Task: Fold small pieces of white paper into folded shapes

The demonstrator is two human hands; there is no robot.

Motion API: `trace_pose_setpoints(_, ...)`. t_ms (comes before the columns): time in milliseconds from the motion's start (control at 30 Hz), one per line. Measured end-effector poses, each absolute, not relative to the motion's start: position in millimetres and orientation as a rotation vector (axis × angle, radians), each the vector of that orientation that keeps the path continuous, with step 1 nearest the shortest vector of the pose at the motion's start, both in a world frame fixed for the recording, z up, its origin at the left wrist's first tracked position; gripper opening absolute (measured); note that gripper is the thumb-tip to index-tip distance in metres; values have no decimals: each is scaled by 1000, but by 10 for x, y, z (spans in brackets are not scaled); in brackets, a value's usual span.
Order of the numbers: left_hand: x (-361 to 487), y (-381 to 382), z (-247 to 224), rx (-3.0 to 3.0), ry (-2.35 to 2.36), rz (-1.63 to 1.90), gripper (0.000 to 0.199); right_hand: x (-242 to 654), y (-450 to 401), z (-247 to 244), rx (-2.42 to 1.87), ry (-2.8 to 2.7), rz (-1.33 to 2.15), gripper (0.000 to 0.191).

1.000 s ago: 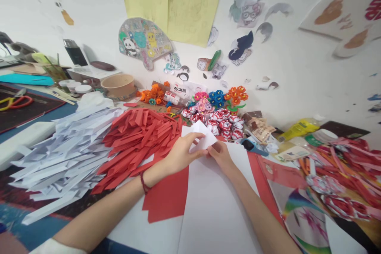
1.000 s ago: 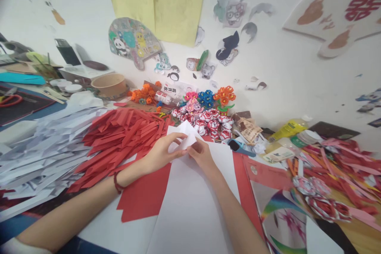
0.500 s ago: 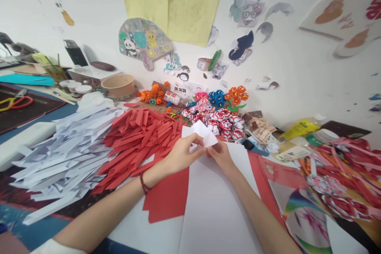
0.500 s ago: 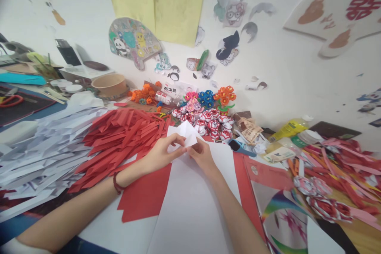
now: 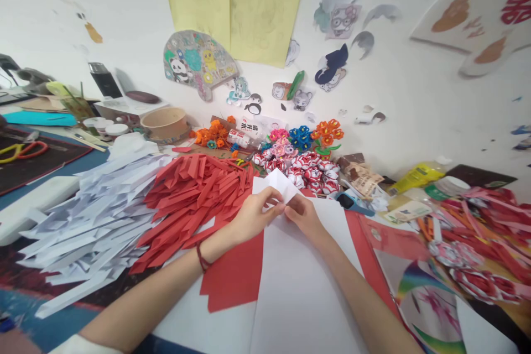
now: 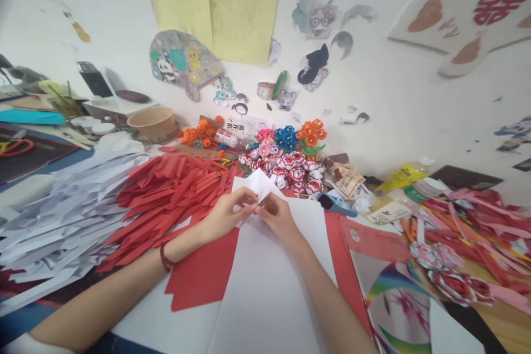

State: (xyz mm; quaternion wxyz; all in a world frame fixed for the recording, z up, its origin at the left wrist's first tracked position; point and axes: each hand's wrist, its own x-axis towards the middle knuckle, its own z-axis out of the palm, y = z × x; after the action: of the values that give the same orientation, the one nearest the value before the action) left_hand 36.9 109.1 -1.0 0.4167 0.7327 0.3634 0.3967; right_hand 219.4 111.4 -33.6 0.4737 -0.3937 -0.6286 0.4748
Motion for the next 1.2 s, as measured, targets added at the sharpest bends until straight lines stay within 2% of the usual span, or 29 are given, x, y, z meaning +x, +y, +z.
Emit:
trace_pose_setpoints(233,370,1123,15,1795,883,971,26,2202,1127,-368,-930,-1502,1189,45)
trace_pose_setpoints(433,370,1042,100,1908,1007,972,20,2192,1113,-282,-946,-1534,1151,50)
trace_pose_setpoints(633,357,1027,103,1926,1200,1068,14,2171,1103,-238,-1038,-1417,1145,35)
trace_pose_setpoints(767,333,1110,54,1809,1230,1075,12,2206,1143,-315,-1059,-1230,1165,32)
trace_pose_setpoints(967,333,1185,-36,1520,1109,1003,23,2258,1129,-330,-1086,-1080,1330,32)
trace_pose_setpoints(1100,341,1195,-42,1552,1090,1024,33,2236,1087,-292,-1061,-1202,1419,37)
trace_pose_setpoints(1200,325,1210,-12,1582,1091,1002,32,2225,1081,-273,-1056,-1214,1396,31)
